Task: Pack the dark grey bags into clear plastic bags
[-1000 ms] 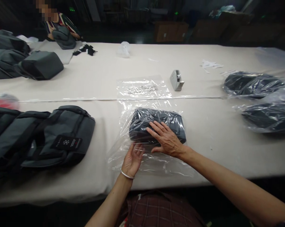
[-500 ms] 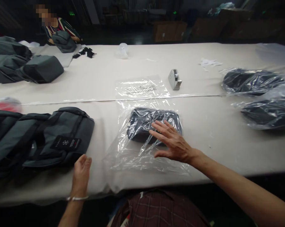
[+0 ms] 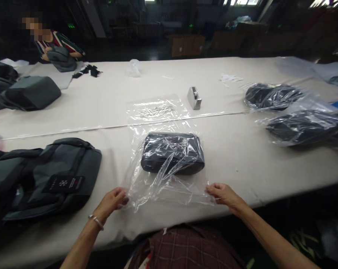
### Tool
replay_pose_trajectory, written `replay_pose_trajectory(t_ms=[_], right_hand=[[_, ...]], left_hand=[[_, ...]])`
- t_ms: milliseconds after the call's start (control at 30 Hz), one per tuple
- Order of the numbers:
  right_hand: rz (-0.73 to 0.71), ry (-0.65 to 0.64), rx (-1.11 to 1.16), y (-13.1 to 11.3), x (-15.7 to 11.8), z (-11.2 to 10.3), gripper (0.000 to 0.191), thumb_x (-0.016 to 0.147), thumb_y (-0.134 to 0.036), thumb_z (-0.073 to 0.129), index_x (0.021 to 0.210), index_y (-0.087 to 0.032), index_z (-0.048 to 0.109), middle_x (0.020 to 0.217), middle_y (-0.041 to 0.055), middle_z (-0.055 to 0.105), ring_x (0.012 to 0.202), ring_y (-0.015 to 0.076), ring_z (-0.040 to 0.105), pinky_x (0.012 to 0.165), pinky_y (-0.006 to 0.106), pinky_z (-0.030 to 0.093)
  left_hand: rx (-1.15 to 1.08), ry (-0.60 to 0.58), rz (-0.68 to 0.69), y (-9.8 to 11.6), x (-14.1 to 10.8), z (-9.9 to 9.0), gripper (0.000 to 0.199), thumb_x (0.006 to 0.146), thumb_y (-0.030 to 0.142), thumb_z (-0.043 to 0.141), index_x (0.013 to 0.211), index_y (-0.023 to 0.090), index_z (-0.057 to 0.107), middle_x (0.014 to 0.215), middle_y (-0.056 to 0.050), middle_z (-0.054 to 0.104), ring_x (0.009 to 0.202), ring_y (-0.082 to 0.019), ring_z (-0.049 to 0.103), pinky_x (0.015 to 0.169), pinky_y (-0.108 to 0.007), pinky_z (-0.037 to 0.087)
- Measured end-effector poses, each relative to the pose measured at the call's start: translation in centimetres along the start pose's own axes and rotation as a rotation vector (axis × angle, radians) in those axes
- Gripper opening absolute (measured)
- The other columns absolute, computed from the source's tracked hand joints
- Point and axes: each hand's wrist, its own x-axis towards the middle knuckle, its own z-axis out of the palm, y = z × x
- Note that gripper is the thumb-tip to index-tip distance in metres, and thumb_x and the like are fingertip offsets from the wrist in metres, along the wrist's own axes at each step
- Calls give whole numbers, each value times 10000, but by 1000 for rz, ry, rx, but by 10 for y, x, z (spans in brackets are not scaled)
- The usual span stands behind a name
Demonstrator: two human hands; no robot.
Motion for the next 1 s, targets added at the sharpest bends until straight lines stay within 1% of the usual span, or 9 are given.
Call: replay_pose_trajectory(t_ms=[67,200,367,533,633,700,800,900,1000], right_hand=[[-20,35,24,3,3,-7,476,589,-549,825,668,-189,525,676,1,662,579,109,578,521,214,458],[-1,69,163,7,5,-29,509,514,-464,883,704,-209,486,763,13,691,636,129,612,564,254,527],[-37,83,283,7,-2,-38,581,493,-327,921,960,-211,593,760,-25,657,608,91,577,510,189,480],[29,-44,319,10,-9,-38,663,545,-358,914,1109,-210,599,850,-8,679,598,68,579,538,176,466],[91,-177,255,10,-13,-39,515,645,-464,850,1010,-187,616,885,18,682,632,82,613,539,180,463],[87,-200,191,10,-15,-40,452,639,-475,847,859,-171,594,770,-2,652,576,69,582,488,159,417],[66,-131,102,12,-13,-45,487,589,-493,854,728,-184,504,556,-69,536,404,15,366,379,131,251],[53,-107,31,15,-12,-55,478,645,-564,779,823,-199,526,470,-112,436,362,19,240,356,143,172],[-17,25,-158,22,-11,-71,544,788,-616,600,1133,-196,565,472,-87,470,358,87,357,351,195,270]], left_hand=[[-22,29,20,1,-1,0,507,553,644,733,670,186,549,570,-17,620,537,-185,619,501,-272,471],[-100,107,65,-5,-4,-8,540,565,668,714,712,196,497,480,65,499,418,-104,493,437,-210,377],[-224,121,152,-19,-13,-22,788,624,573,760,1248,173,490,592,30,627,536,-156,616,484,-217,447],[-124,110,215,-20,-24,-26,831,682,589,728,1349,175,457,502,78,534,404,-109,464,406,-207,363],[-186,26,249,-16,-26,-29,810,688,552,759,1337,166,467,588,61,551,558,-139,548,537,-243,455],[-168,-3,235,-16,-24,-35,787,672,571,766,1296,166,508,590,60,532,563,-145,536,544,-258,454],[-59,-25,170,-19,-19,-47,749,637,622,763,1212,181,576,512,77,469,468,-130,457,452,-249,382],[-17,-23,195,-25,-15,-60,677,720,618,695,1226,187,567,496,77,447,451,-134,451,439,-251,384],[118,160,414,-33,-12,-67,706,784,576,648,1355,204,463,732,-9,645,671,-220,639,633,-346,539]])
